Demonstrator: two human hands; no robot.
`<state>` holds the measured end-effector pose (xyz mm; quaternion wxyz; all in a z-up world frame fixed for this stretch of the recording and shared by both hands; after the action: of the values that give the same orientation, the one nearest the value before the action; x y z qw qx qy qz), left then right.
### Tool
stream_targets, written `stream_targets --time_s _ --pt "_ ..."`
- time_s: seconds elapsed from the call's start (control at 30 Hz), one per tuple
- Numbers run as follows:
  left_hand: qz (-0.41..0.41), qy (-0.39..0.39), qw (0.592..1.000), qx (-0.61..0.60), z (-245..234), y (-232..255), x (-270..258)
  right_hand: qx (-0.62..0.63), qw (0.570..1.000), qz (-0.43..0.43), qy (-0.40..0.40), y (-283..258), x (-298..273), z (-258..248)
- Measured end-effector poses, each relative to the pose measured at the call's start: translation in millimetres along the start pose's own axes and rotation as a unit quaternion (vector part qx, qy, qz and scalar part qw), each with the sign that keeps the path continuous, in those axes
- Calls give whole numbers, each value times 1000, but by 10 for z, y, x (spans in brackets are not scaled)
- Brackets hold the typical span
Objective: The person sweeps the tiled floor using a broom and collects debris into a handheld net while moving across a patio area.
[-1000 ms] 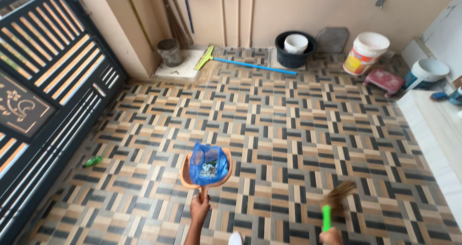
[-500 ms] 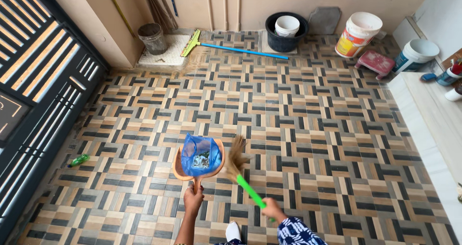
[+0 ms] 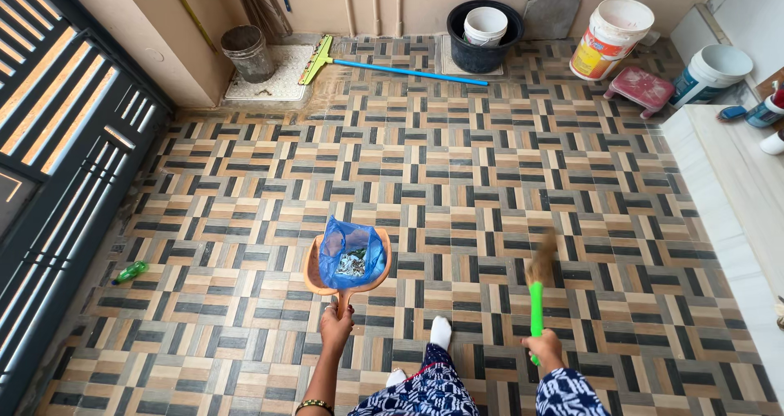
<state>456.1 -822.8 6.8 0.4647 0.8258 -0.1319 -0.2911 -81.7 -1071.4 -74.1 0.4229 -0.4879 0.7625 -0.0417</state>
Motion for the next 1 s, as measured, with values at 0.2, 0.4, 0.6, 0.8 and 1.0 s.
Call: stream_targets --time_s 0.2,0.4,0.6,0.8,1.0 --pt "36 23 996 -74 103 303 143 -81 990 -78 -86 -283 -28 610" --pt "16 56 997 -46 324 571 447 -132 956 -151 -215 -1253 -457 1204" --pt "15 35 994 -102 752 799 667 -162 942 -182 -229 -2006 -174 668" --pt "30 23 996 -78 1036 1085 819 -90 969 -226 -51 -1623 375 -437" --pt "-5 30 998 -55 1180 1144 893 -142 981 -84 106 -930 1401 -1289"
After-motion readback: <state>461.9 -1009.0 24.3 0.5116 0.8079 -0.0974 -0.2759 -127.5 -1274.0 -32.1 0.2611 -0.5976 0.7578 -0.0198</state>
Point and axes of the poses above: each hand's wrist, its own x-axis towards the middle knuckle, its own z-axis out of the palm, y = z × x, the point moved 9 cm from there along x, towards the middle knuckle, and after that the axes turned 2 degrees about -x, right-handed, at the moved point
